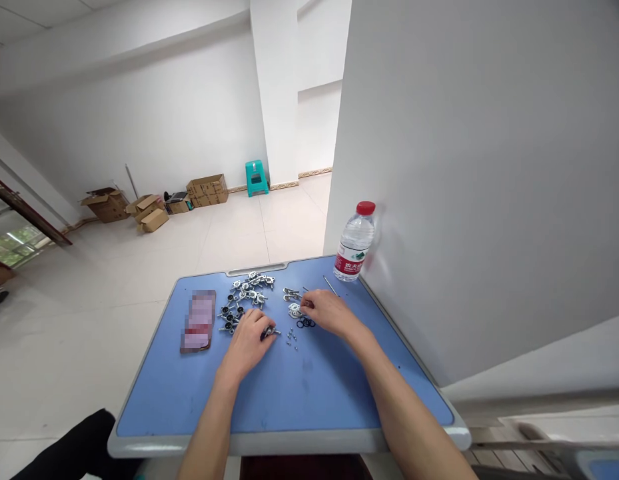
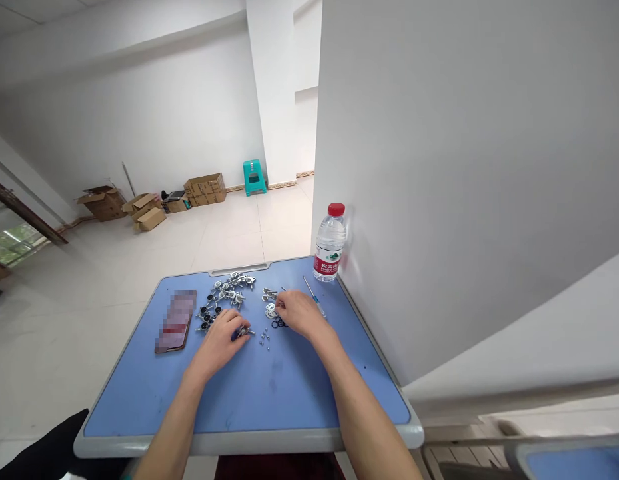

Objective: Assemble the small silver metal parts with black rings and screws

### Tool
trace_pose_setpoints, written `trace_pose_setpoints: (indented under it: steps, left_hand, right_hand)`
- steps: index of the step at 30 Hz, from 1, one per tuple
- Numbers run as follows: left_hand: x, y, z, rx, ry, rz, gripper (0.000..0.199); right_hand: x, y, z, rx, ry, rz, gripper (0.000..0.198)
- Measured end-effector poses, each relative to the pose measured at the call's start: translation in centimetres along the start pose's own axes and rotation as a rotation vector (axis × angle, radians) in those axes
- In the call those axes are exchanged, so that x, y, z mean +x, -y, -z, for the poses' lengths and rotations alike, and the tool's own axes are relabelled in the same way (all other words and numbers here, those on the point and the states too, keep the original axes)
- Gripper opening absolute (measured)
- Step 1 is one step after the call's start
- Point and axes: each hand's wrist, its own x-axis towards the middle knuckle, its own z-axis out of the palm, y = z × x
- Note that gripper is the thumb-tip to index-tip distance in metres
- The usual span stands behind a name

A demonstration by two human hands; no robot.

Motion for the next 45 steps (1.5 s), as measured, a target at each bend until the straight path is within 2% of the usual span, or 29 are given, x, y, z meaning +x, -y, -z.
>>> trace_pose_setpoints:
  steps: [4, 7, 10, 13, 16, 18, 21, 23, 28, 37, 40, 45]
  left_hand:
    - [-0.8, 0.1, -0.1, -0.022, -0.022, 0.073, 0.022]
    - [-1.0, 0.3, -0.1, -0.047, 0.002, 0.088, 0.017]
    - [-1.0, 0.2, -0.1, -0.078, 0.023, 0.082, 0.015]
    - [-1.0, 0.1, 0.0, -0.082, 0.023, 0.107, 0.015]
    - [-1.0, 0.0, 0.0, -0.069, 0.034, 0.126, 0.01]
    - [-0.9, 0.0, 0.0, -0.061, 0.049, 0.121, 0.006]
    - [-0.9, 0.1, 0.0, -0.074, 0.07, 0.108, 0.005]
    - [-0.8, 0.1, 0.1, -0.101, 0.075, 0.116, 0.005]
    - [-0.7, 0.0, 0.5, -0.201, 0.073, 0.158, 0.006]
    - [-0.6, 0.2, 0.2, -0.229, 0.05, 0.164, 0.008]
    - [-0.6, 0.2, 0.3, -0.239, 0.053, 0.164, 0.007]
    - [-0.7, 0.3, 0.2, -0.236, 0.058, 0.166, 0.006]
  right_hand:
    - [-0.4, 0.2, -0.4, -0.018, 0.096, 0.042, 0.013]
    - [-0.7, 0.4, -0.5, 0.06, 0.067, 0.094, 0.011]
    - [-0.9, 0.8, -0.2, 0.385, 0.003, 0.158, 0.022]
    - [-1.0, 1.6, -0.2, 0.788, 0.004, 0.155, 0.034]
    - [-1.0, 2.6, -1.0, 1.012, 0.023, 0.154, 0.037]
    - [-0.9, 3.1, -1.9, 1.003, -0.024, 0.19, 0.039]
    - [-0.9, 3.6, -3.2, 0.853, -0.119, 0.229, 0.043]
    - [-0.9, 3.8, -3.8, 0.79, -0.131, 0.242, 0.044]
    - [-1.0, 4.0, -4.3, 0.837, -0.173, 0.22, 0.044]
    - [-0.7, 3.2, -2.8, 1.025, 0.047, 0.087, 0.017]
    - [-0.5, 3.1, -2.6, 1.055, 0.083, 0.165, 0.023]
    - [-0.7, 3.4, -3.2, 0.913, -0.069, 0.293, 0.024]
